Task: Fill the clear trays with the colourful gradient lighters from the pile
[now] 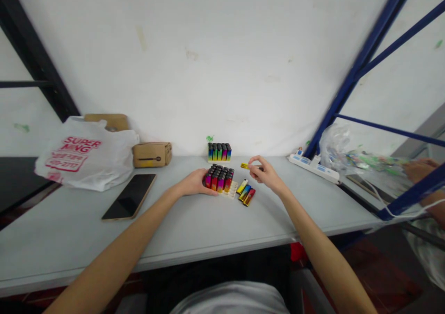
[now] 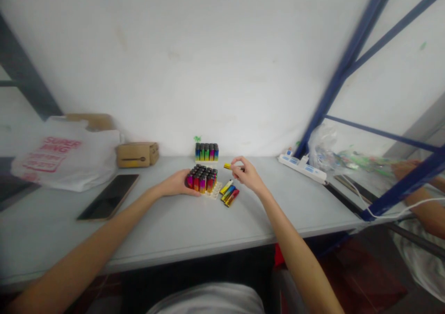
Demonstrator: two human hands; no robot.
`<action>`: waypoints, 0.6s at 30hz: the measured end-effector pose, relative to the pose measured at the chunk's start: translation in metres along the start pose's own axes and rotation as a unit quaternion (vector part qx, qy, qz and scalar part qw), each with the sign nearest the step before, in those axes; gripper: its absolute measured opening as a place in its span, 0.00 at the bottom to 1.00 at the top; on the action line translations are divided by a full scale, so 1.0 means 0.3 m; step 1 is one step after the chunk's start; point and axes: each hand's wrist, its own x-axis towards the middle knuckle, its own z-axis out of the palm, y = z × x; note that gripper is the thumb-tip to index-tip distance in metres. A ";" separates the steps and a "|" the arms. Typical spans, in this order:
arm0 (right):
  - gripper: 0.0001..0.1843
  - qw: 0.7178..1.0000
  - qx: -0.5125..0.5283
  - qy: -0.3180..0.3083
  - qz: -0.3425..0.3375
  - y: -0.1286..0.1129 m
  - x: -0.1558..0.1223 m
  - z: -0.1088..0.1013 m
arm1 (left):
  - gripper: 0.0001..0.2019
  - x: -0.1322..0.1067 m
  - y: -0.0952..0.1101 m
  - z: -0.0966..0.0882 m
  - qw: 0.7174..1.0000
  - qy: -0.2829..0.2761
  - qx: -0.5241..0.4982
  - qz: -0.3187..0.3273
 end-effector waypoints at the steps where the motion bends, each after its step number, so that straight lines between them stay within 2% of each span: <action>1: 0.23 1.000 0.028 0.014 -0.003 0.000 0.017 0.014 | 0.37 0.000 -0.002 0.000 1.000 -0.002 0.005 0.001; 4: 0.22 0.994 0.096 0.053 -0.020 0.019 0.046 0.048 | 0.37 0.002 -0.007 0.002 1.000 0.000 0.006 0.003; 7: 0.22 0.992 0.092 0.078 -0.040 0.055 0.043 0.062 | 0.36 0.002 -0.009 0.002 1.000 0.002 -0.004 0.003; 11: 0.27 0.995 0.072 0.043 -0.046 0.089 0.026 0.067 | 0.36 0.000 -0.004 -0.001 1.000 -0.005 -0.021 0.004; 16: 0.29 0.983 0.177 -0.042 0.006 0.089 0.013 0.099 | 0.35 -0.003 0.006 -0.004 0.998 -0.008 -0.063 0.007; 18: 0.30 0.978 0.200 -0.047 0.019 0.084 0.011 0.114 | 0.35 -0.003 0.007 -0.004 0.997 -0.006 -0.073 0.011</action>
